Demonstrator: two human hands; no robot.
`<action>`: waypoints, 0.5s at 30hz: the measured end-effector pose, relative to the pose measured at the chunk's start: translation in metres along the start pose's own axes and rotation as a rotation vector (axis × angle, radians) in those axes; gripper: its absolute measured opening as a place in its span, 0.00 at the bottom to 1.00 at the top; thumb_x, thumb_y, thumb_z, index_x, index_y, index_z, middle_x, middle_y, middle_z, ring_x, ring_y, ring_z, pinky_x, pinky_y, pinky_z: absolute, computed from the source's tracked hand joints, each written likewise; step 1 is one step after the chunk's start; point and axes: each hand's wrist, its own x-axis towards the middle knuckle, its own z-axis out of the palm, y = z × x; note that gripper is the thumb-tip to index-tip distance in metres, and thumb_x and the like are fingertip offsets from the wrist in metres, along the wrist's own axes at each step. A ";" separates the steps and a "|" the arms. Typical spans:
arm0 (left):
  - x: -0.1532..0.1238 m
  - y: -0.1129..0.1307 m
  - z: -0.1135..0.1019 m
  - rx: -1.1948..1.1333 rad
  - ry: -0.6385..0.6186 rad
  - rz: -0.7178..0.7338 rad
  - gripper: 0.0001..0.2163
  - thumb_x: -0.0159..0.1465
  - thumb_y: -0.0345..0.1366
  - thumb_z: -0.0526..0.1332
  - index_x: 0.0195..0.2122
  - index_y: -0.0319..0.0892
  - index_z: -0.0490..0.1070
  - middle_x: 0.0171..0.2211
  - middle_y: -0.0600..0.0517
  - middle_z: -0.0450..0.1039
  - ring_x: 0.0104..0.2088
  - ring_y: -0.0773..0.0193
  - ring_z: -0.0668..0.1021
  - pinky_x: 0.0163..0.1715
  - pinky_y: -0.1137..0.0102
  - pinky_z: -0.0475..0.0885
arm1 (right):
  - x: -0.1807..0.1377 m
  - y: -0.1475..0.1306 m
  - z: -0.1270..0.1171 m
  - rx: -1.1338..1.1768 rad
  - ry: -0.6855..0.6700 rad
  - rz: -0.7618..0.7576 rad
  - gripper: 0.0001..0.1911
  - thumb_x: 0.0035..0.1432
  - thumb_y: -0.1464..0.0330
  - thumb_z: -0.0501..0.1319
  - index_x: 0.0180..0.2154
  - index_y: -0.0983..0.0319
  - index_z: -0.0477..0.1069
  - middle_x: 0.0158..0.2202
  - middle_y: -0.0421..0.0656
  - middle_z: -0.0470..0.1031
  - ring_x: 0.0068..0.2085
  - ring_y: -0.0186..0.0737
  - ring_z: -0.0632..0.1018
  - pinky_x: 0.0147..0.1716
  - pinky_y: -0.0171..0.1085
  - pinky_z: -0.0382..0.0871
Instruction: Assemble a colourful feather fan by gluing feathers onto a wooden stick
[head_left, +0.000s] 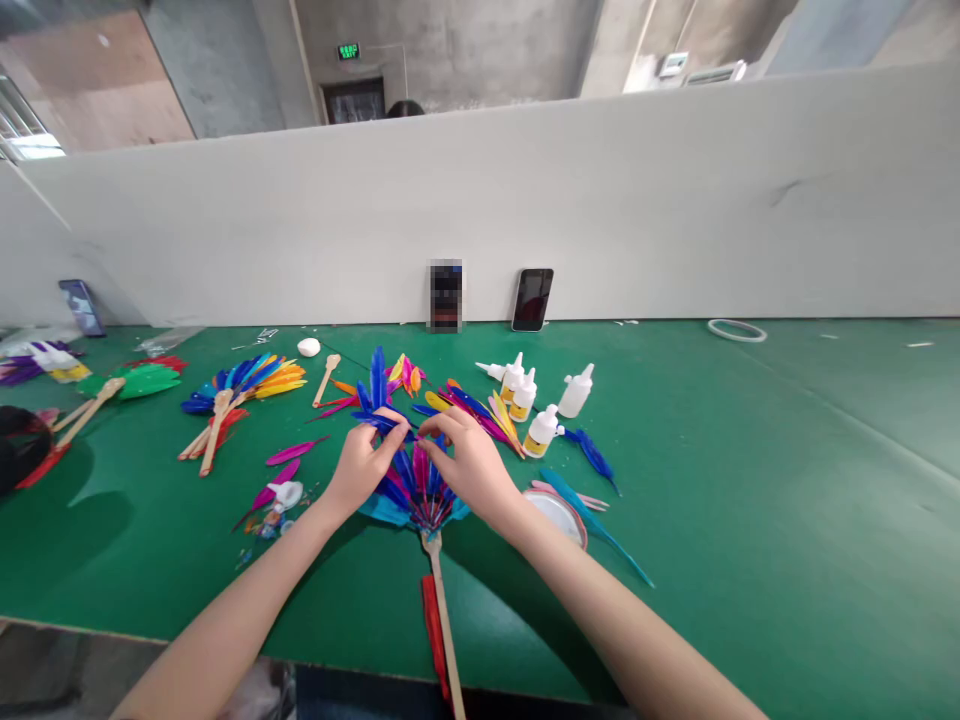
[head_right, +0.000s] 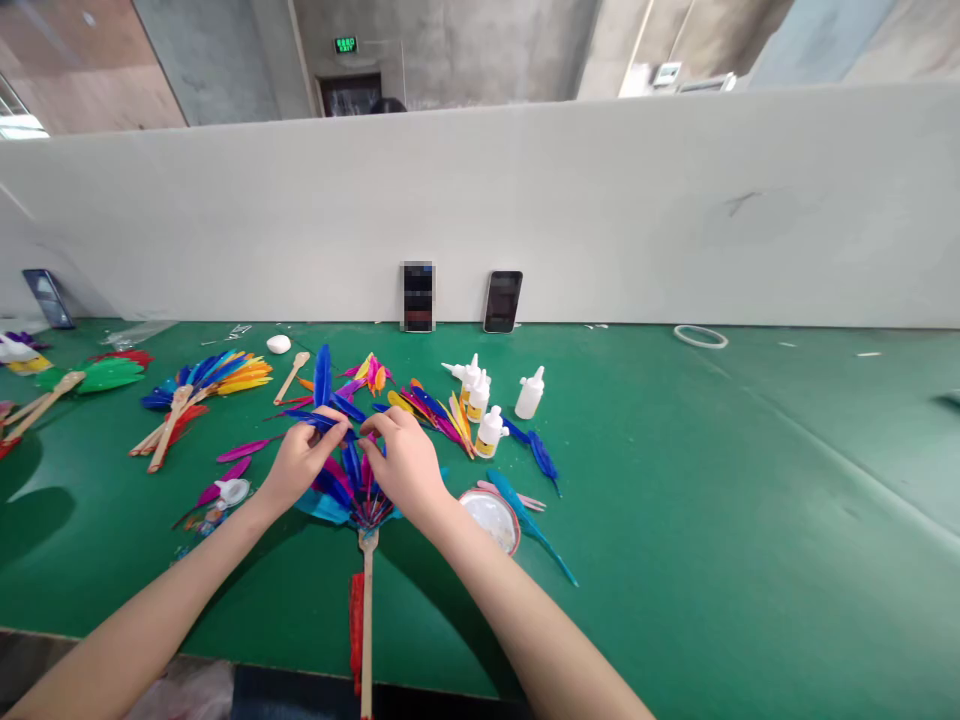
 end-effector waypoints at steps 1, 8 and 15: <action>0.000 0.000 0.000 -0.003 -0.008 -0.001 0.08 0.58 0.40 0.53 0.28 0.41 0.65 0.21 0.56 0.66 0.24 0.67 0.71 0.27 0.74 0.64 | 0.000 0.001 0.001 0.005 -0.006 -0.004 0.04 0.51 0.74 0.56 0.30 0.62 0.68 0.32 0.44 0.68 0.37 0.41 0.70 0.37 0.39 0.63; -0.001 0.001 0.001 -0.013 -0.028 -0.003 0.08 0.58 0.39 0.53 0.27 0.41 0.64 0.20 0.56 0.64 0.24 0.68 0.69 0.27 0.74 0.63 | -0.002 0.005 0.006 0.111 -0.019 0.005 0.04 0.48 0.76 0.57 0.26 0.62 0.64 0.25 0.40 0.67 0.30 0.37 0.68 0.30 0.35 0.62; 0.000 0.003 0.001 -0.046 -0.022 -0.016 0.08 0.57 0.39 0.54 0.26 0.41 0.64 0.20 0.56 0.64 0.23 0.68 0.69 0.26 0.74 0.63 | -0.005 0.005 0.012 0.135 0.042 0.018 0.04 0.48 0.74 0.56 0.24 0.61 0.62 0.23 0.39 0.66 0.27 0.35 0.67 0.27 0.33 0.59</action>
